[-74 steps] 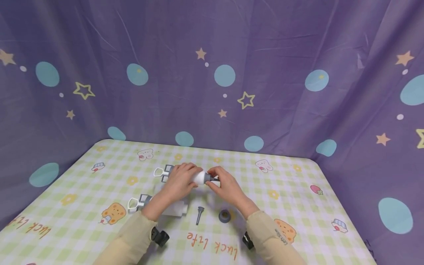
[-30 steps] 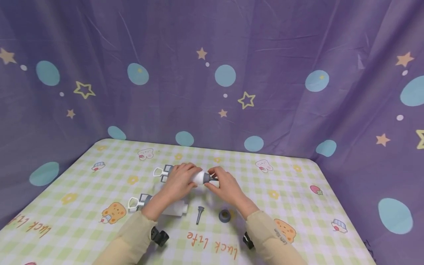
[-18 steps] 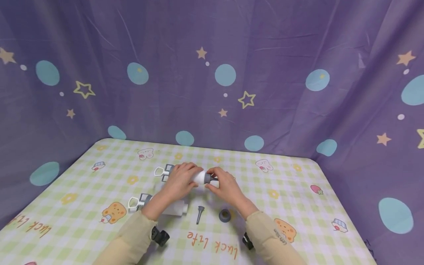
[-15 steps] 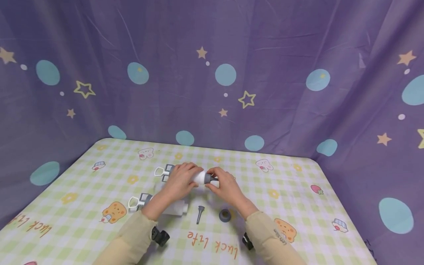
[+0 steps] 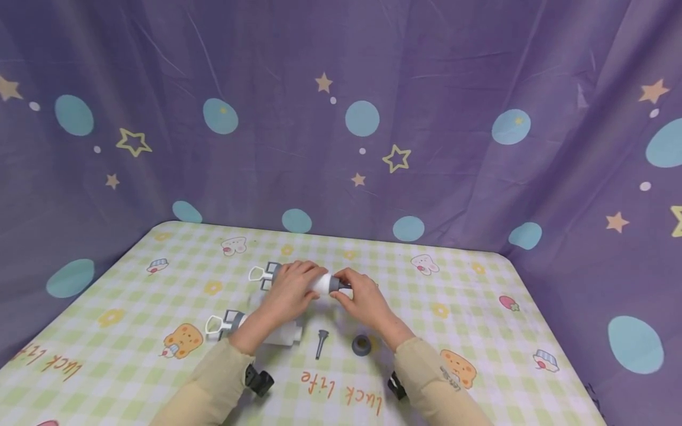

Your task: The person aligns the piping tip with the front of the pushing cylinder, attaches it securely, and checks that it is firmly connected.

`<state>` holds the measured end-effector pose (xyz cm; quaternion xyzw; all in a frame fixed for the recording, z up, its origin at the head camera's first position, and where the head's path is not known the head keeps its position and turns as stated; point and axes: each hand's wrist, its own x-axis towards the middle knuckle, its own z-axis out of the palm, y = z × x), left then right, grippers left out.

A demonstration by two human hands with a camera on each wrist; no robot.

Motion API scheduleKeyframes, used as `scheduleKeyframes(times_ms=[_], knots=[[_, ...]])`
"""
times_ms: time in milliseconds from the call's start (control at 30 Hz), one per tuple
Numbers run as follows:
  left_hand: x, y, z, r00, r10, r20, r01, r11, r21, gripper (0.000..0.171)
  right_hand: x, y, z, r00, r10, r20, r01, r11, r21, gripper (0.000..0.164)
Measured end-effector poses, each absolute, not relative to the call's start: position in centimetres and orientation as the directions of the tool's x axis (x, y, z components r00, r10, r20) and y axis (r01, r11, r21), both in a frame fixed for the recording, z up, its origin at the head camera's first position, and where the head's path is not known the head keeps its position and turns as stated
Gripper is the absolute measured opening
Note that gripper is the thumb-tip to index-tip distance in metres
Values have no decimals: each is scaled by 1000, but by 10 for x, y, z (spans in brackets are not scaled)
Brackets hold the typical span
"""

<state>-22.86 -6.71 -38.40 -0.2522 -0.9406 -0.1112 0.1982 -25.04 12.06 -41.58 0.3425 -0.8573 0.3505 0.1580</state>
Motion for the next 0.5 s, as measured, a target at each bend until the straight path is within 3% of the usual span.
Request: scheduleKeyframes(times_ms=[300, 500], knots=[[-232, -67, -387, -753, 444, 486, 531, 846, 48, 47, -252, 120, -413, -759, -459, 461, -651, 523, -551, 26], [-233, -67, -389, -762, 443, 472, 531, 845, 63, 47, -252, 120, -413, -779, -460, 426, -626, 528, -573, 27]])
